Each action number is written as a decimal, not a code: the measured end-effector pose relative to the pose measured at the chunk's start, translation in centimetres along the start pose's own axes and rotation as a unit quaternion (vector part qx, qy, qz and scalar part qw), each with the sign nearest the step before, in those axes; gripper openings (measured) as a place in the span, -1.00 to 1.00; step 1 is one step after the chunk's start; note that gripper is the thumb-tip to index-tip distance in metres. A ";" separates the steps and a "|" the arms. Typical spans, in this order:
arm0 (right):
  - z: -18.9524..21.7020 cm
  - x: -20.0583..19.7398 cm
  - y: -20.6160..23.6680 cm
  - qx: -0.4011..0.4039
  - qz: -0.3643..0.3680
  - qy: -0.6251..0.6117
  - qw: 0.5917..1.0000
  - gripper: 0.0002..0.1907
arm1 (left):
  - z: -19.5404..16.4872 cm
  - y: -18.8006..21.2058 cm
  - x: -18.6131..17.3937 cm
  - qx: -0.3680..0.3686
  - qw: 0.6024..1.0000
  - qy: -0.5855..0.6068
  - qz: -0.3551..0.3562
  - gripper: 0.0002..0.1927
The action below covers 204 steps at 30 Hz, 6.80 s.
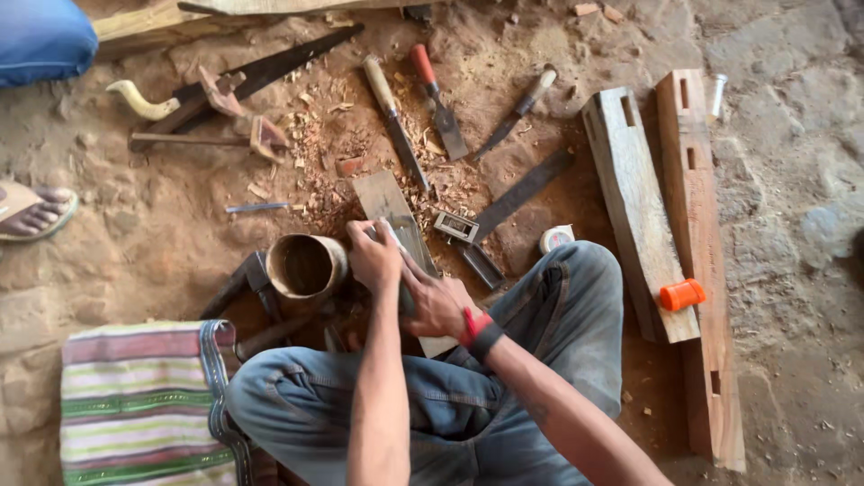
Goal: The person sits on the ground and repeatedly rubs a small metal tool against a flat sharpening stone, occasionally dipping the tool into a small container of liquid. The person periodically lifts the tool to inspect the edge before resuming sharpening.
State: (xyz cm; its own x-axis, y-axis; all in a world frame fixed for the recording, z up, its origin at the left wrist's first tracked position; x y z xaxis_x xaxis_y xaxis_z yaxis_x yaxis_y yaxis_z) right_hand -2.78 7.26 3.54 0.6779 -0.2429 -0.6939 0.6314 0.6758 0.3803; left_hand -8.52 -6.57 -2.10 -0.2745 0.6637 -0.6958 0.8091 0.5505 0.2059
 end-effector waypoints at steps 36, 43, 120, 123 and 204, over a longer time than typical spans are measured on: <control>1.8 2.4 6.1 -0.043 -0.036 -0.077 0.995 0.19 | 1.5 6.9 -1.1 0.097 0.995 -0.015 0.023 -0.72; -0.7 -0.6 -1.1 -0.017 -0.024 0.013 0.999 0.11 | -0.9 -0.4 -0.4 -0.009 1.000 0.004 0.027 -0.72; 2.3 1.2 5.6 -0.095 -0.117 -0.044 0.988 0.20 | 1.7 6.5 -0.5 0.044 0.998 -0.022 0.050 -0.67; 1.6 2.0 5.1 -0.068 -0.102 -0.059 0.991 0.19 | 2.4 6.2 0.1 0.039 0.999 0.002 0.034 -0.68; 0.4 0.8 4.2 -0.040 0.000 -0.021 0.999 0.17 | 1.9 5.8 0.3 0.028 0.999 0.024 0.012 -0.68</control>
State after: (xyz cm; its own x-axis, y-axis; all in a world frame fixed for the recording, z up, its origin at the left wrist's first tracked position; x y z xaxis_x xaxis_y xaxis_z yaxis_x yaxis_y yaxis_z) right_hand 0.52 9.59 4.85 0.6940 -0.2706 -0.6671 0.6008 0.7282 0.3296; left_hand -2.87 -4.15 -2.45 -0.2775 0.7003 -0.6577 0.8436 0.5052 0.1820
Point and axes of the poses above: each hand's wrist, its own y-axis away from the middle knuckle, its own x-axis out of the palm, z = x × y, the point moved 4 cm from there along -y, towards the middle knuckle, and after that the axes turned 13 degrees about z, right-handed, at the moved point
